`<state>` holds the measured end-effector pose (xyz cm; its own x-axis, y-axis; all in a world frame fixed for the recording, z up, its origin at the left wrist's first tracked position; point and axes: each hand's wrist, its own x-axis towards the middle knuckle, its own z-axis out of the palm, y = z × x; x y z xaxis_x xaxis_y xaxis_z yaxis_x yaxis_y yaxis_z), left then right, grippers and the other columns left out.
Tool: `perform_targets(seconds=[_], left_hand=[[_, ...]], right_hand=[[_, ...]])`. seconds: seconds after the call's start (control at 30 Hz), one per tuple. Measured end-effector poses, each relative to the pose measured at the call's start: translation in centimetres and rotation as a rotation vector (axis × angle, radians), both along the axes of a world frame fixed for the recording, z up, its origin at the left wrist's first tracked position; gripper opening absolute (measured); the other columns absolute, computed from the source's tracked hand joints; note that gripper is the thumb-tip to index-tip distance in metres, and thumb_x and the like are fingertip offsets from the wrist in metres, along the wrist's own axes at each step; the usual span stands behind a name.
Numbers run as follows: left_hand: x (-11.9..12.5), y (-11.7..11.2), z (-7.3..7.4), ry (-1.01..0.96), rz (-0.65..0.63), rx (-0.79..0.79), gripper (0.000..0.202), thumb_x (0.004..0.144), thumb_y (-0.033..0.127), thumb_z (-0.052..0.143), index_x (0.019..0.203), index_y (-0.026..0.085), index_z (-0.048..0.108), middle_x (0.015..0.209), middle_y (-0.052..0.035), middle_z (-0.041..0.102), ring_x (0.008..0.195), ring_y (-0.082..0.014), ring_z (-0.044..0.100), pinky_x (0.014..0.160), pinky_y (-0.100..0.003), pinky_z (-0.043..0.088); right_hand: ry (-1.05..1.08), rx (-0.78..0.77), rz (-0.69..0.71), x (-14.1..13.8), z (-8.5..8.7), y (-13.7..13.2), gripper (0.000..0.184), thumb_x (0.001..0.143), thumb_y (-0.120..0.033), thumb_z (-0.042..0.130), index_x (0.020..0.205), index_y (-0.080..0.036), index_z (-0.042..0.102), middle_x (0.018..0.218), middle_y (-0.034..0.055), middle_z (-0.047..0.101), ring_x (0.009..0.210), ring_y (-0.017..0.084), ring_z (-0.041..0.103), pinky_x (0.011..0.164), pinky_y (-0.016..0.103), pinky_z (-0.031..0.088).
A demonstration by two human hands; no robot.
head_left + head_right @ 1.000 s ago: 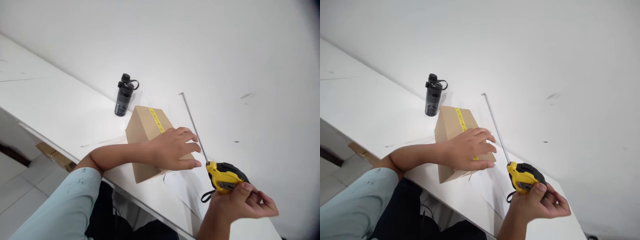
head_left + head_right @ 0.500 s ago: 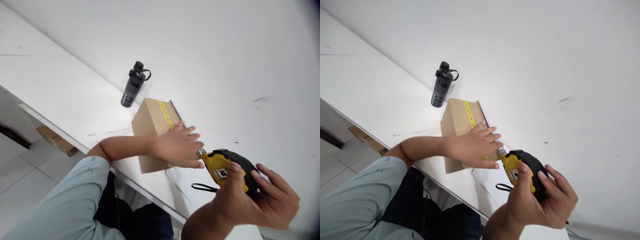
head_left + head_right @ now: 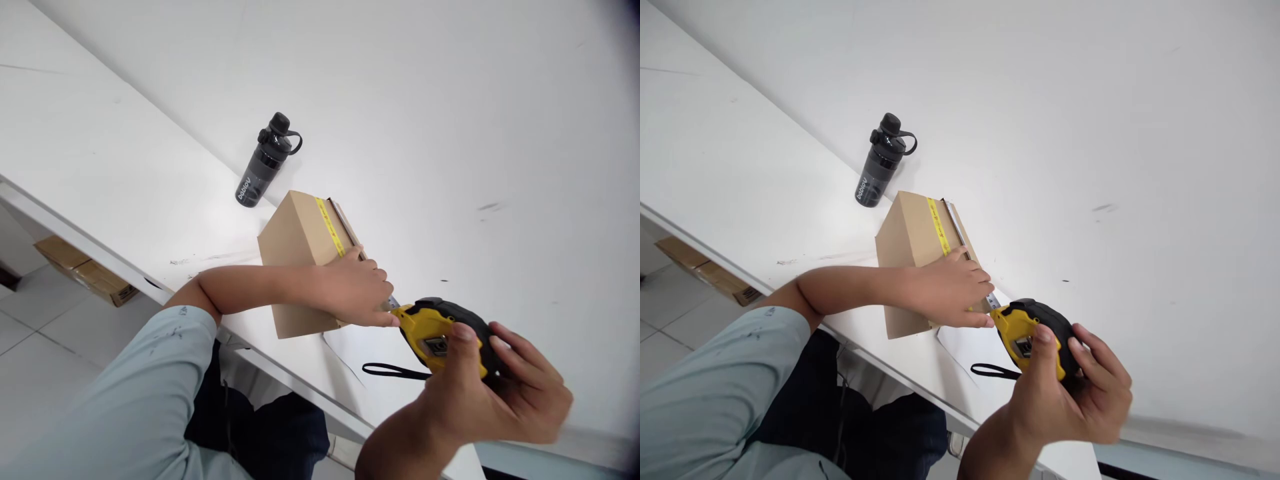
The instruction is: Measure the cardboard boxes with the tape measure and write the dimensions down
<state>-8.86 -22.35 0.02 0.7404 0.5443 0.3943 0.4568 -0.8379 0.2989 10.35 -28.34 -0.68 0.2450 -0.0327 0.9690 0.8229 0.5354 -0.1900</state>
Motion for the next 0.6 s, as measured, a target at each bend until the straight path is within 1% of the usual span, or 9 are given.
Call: perform_targets(seconds=[0.07, 0.13, 0.23, 0.3, 0.33, 0.4, 0.43, 0.53, 0.6], left_hand=[[0.1, -0.1, -0.1, -0.017, -0.004, 0.011, 0.061, 0.109, 0.062, 0.043, 0.118, 0.014, 0.080, 0.132, -0.0206, 0.078, 0.129, -0.0392, 0.068, 0.130, -0.066, 0.025], [0.0, 0.1, -0.1, -0.055, -0.009, -0.001, 0.056, 0.106, 0.061, 0.048, 0.110, 0.016, 0.082, 0.126, -0.0184, 0.081, 0.124, -0.0375, 0.071, 0.128, -0.062, 0.027], [-1.1, 1.5, 0.4, -0.051, 0.028, -0.077, 0.052, 0.101, 0.063, 0.053, 0.103, 0.021, 0.083, 0.119, -0.0137, 0.083, 0.118, -0.0345, 0.072, 0.125, -0.056, 0.031], [-2.5, 3.2, 1.0, -0.001, 0.124, -0.117, 0.054, 0.102, 0.064, 0.049, 0.106, 0.022, 0.083, 0.119, -0.0131, 0.083, 0.118, -0.0346, 0.071, 0.122, -0.056, 0.034], [-3.4, 4.1, 1.4, 0.030, 0.195, -0.130, 0.056, 0.104, 0.063, 0.045, 0.109, 0.021, 0.083, 0.121, -0.0138, 0.083, 0.119, -0.0352, 0.070, 0.120, -0.057, 0.036], [-5.0, 5.9, 1.9, 0.066, 0.359, -0.101, 0.061, 0.105, 0.062, 0.040, 0.111, 0.018, 0.083, 0.126, -0.0178, 0.080, 0.122, -0.0390, 0.068, 0.116, -0.060, 0.038], [-5.7, 6.7, 2.1, 0.075, 0.397, -0.104, 0.061, 0.105, 0.061, 0.040, 0.114, 0.018, 0.083, 0.128, -0.0180, 0.080, 0.124, -0.0401, 0.067, 0.116, -0.060, 0.038], [-6.4, 8.1, 2.3, 0.079, 0.368, -0.165, 0.056, 0.103, 0.061, 0.043, 0.120, 0.027, 0.083, 0.130, -0.0118, 0.080, 0.127, -0.0385, 0.065, 0.117, -0.058, 0.038], [-6.1, 8.3, 2.0, 0.079, 0.357, -0.176, 0.050, 0.102, 0.061, 0.048, 0.120, 0.032, 0.084, 0.129, -0.0087, 0.080, 0.128, -0.0384, 0.064, 0.119, -0.061, 0.034]], right_hand=[[0.009, -0.020, -0.002, 0.2, -0.4, -0.3, 0.039, 0.068, -0.038, 0.097, 0.076, -0.024, 0.061, 0.087, 0.0032, 0.075, 0.085, 0.031, 0.080, 0.079, 0.052, 0.067], [-0.001, -0.030, 0.003, 0.6, -0.9, -0.5, 0.037, 0.071, -0.035, 0.096, 0.077, -0.024, 0.062, 0.088, 0.0031, 0.075, 0.085, 0.029, 0.079, 0.078, 0.050, 0.067], [-0.048, 0.027, 0.011, 1.1, -1.7, -0.4, 0.035, 0.069, -0.029, 0.098, 0.078, -0.023, 0.064, 0.086, 0.0030, 0.075, 0.080, 0.027, 0.078, 0.073, 0.045, 0.065], [-0.072, 0.058, 0.006, 1.3, -2.2, -0.3, 0.036, 0.067, -0.028, 0.099, 0.079, -0.023, 0.065, 0.086, 0.0027, 0.076, 0.078, 0.026, 0.078, 0.071, 0.044, 0.064], [-0.074, 0.053, 0.004, 1.3, -2.3, -0.3, 0.036, 0.068, -0.029, 0.099, 0.079, -0.023, 0.065, 0.086, 0.0028, 0.077, 0.078, 0.026, 0.078, 0.071, 0.044, 0.065], [-0.072, 0.020, -0.006, 1.3, -2.4, -0.4, 0.035, 0.071, -0.030, 0.097, 0.080, -0.023, 0.064, 0.088, 0.0031, 0.078, 0.078, 0.027, 0.080, 0.072, 0.046, 0.067], [-0.074, -0.006, -0.014, 1.2, -2.4, -0.5, 0.035, 0.073, -0.031, 0.096, 0.080, -0.023, 0.063, 0.089, 0.0034, 0.079, 0.079, 0.027, 0.080, 0.074, 0.046, 0.068], [-0.104, -0.040, -0.021, 1.0, -2.1, -1.0, 0.034, 0.074, -0.030, 0.096, 0.083, -0.022, 0.064, 0.093, 0.0040, 0.081, 0.080, 0.026, 0.081, 0.078, 0.047, 0.070], [-0.119, -0.043, -0.014, 0.7, -1.9, -1.4, 0.033, 0.074, -0.028, 0.096, 0.084, -0.022, 0.065, 0.095, 0.0046, 0.081, 0.082, 0.026, 0.082, 0.080, 0.047, 0.071]])
